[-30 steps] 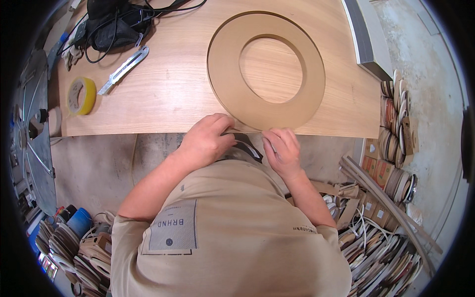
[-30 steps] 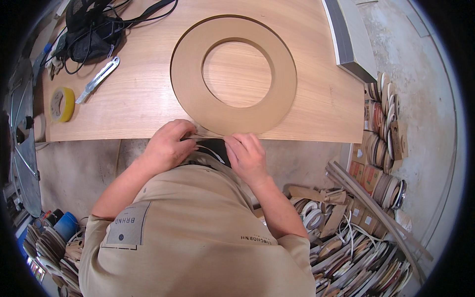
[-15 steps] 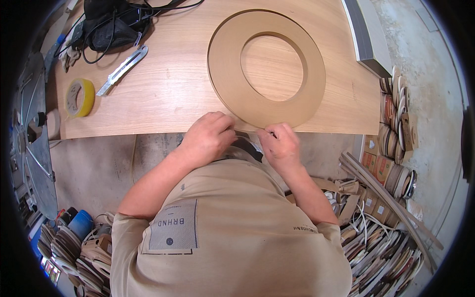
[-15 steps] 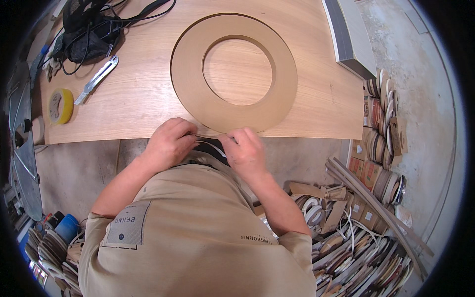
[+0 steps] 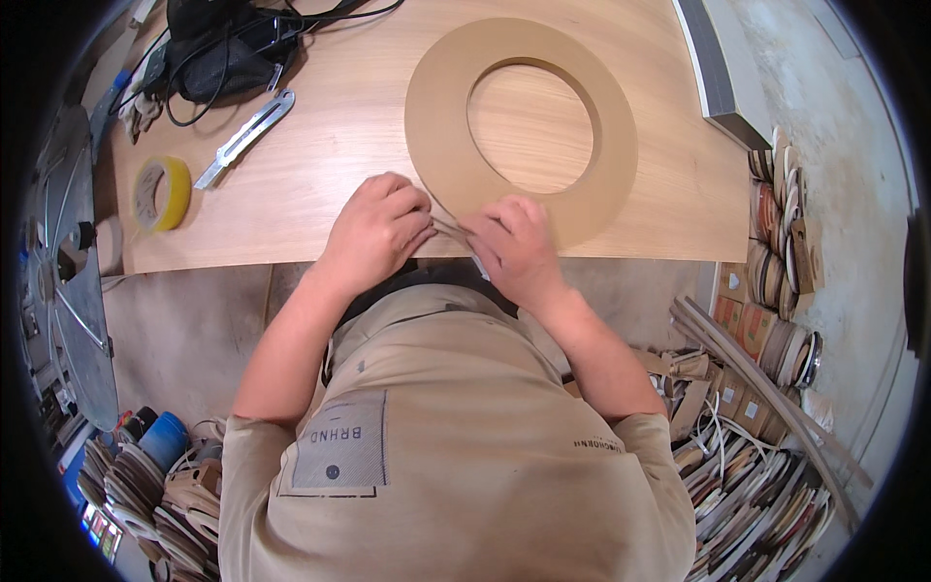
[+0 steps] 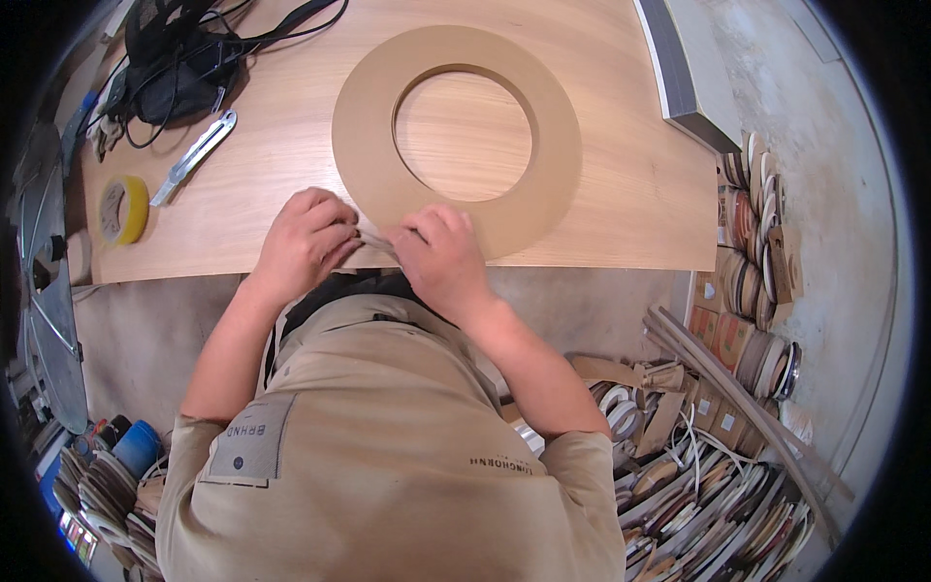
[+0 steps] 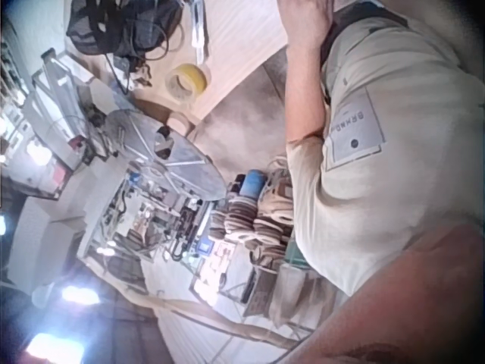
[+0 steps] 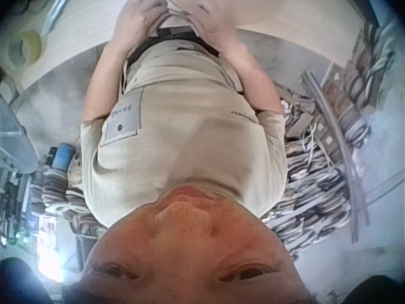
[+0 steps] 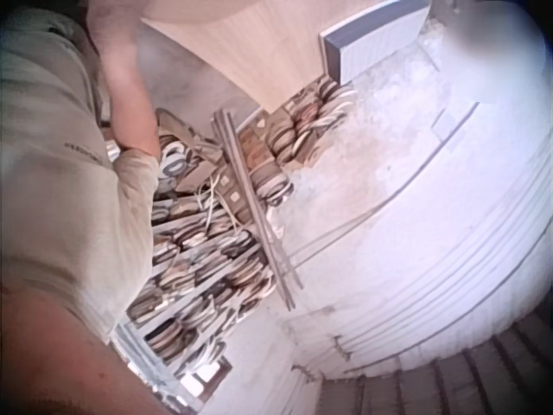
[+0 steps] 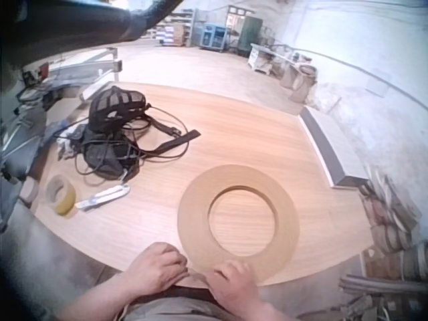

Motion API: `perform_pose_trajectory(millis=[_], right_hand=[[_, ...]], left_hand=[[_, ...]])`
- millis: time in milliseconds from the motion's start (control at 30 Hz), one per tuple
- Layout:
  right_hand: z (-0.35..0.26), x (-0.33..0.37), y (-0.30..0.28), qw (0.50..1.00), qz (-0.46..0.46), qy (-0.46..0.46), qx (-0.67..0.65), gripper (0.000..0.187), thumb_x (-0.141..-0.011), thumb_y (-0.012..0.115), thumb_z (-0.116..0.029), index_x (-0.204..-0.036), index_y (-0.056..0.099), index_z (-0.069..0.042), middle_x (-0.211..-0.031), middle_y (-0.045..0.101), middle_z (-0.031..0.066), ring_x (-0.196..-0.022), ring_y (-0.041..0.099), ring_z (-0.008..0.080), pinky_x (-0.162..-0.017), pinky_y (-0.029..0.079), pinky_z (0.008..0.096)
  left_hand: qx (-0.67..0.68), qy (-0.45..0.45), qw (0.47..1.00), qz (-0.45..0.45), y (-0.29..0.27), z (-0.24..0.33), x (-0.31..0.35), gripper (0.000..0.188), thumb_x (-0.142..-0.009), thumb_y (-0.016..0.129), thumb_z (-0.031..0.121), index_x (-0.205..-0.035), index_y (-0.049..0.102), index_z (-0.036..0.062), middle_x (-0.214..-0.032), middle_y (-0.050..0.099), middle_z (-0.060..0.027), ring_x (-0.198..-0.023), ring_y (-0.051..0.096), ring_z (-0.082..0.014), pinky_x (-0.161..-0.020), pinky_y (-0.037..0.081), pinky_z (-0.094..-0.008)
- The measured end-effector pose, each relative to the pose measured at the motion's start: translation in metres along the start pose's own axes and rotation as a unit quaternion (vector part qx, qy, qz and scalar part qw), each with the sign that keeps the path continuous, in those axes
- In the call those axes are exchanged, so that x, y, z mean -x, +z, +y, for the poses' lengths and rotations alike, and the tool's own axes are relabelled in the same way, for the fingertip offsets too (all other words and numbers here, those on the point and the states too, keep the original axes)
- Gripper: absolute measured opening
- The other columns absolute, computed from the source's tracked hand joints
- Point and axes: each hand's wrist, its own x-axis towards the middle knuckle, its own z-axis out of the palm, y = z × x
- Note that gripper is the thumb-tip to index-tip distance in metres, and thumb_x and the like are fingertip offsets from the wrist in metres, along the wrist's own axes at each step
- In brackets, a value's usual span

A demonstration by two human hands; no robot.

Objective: The person assembles circular wooden parts by applying yellow tape to a white ring and then to a brown ring. They use a utility knife to cut tape and trim edges, then place the finished brown ring onto a shelf.

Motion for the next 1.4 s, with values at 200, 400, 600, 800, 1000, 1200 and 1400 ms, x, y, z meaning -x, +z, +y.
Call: perform_pose_trajectory(millis=[200,400,600,800,1000,1200,1400], right_hand=[[0.002,-0.007,-0.012,0.999,-0.029,0.0,-0.026,0.049,-0.074,0.079,-0.009,-0.122,0.067,-0.009,-0.132,0.06,0.0132,-0.126,0.054,0.0374,-0.107,0.044,0.0506],[-0.008,-0.013,-0.004,0.993,-0.035,0.104,0.039,0.071,-0.074,0.085,-0.014,-0.137,0.054,-0.006,-0.146,0.049,0.0185,-0.132,0.048,0.0423,-0.113,0.035,0.0561],[-0.006,-0.016,-0.002,0.987,-0.05,0.154,0.021,0.081,-0.069,0.088,-0.014,-0.14,0.05,-0.005,-0.144,0.051,0.018,-0.131,0.049,0.0405,-0.112,0.037,0.0526],[-0.004,-0.023,-0.008,0.989,-0.058,0.137,0.013,0.085,-0.071,0.086,-0.013,-0.146,0.047,-0.006,-0.14,0.055,0.0177,-0.129,0.052,0.0391,-0.112,0.038,0.0487],[0.004,-0.019,-0.006,0.985,-0.07,0.157,0.005,0.091,-0.069,0.087,-0.017,-0.147,0.043,-0.004,-0.134,0.059,0.0182,-0.126,0.054,0.0371,-0.113,0.037,0.0494],[-0.005,-0.024,0.004,0.993,-0.001,0.116,0.03,0.088,-0.072,0.086,-0.025,-0.146,0.044,-0.003,-0.129,0.06,0.0184,-0.122,0.055,0.0375,-0.111,0.037,0.0494],[-0.012,-0.03,0.022,0.982,0.046,0.177,0.036,0.083,-0.071,0.086,-0.025,-0.14,0.046,-0.002,-0.123,0.062,0.019,-0.119,0.056,0.0386,-0.108,0.039,0.0507]], left_hand=[[-0.042,0.028,0.999,-0.011,0.001,-0.012,-0.012,0.017,-0.069,0.083,0.011,-0.08,0.071,0.0069,-0.094,0.066,-0.0035,-0.098,0.061,-0.0277,-0.089,0.05,-0.0404],[-0.108,-0.025,0.994,0.027,0.005,0.0,-0.011,0.02,-0.068,0.085,0.015,-0.082,0.072,0.0079,-0.099,0.065,-0.005,-0.103,0.059,-0.0296,-0.092,0.048,-0.0436],[-0.11,-0.07,0.991,-0.022,-0.002,-0.011,-0.022,0.03,-0.067,0.088,0.017,-0.091,0.073,0.0084,-0.112,0.061,-0.0078,-0.111,0.056,-0.0317,-0.097,0.046,-0.0473],[-0.102,0.039,0.991,-0.077,-0.016,-0.035,-0.051,0.084,-0.062,0.091,0.024,-0.137,0.056,0.0105,-0.145,0.052,-0.0141,-0.14,0.044,-0.0391,-0.118,0.035,-0.053],[-0.028,0.171,0.948,-0.268,-0.009,-0.064,-0.092,0.092,-0.064,0.087,0.02,-0.147,0.05,0.0058,-0.149,0.053,-0.0147,-0.147,0.04,-0.0343,-0.125,0.029,-0.0522],[0.006,0.177,0.946,-0.27,-0.012,-0.067,-0.09,0.087,-0.063,0.083,0.01,-0.144,0.052,0.0034,-0.149,0.053,-0.0157,-0.147,0.041,-0.0352,-0.126,0.027,-0.0528],[-0.011,0.17,0.937,-0.304,-0.019,-0.059,-0.096,0.086,-0.064,0.083,0.011,-0.143,0.052,-0.0006,-0.148,0.051,-0.0198,-0.146,0.04,-0.0365,-0.125,0.029,-0.0499]])
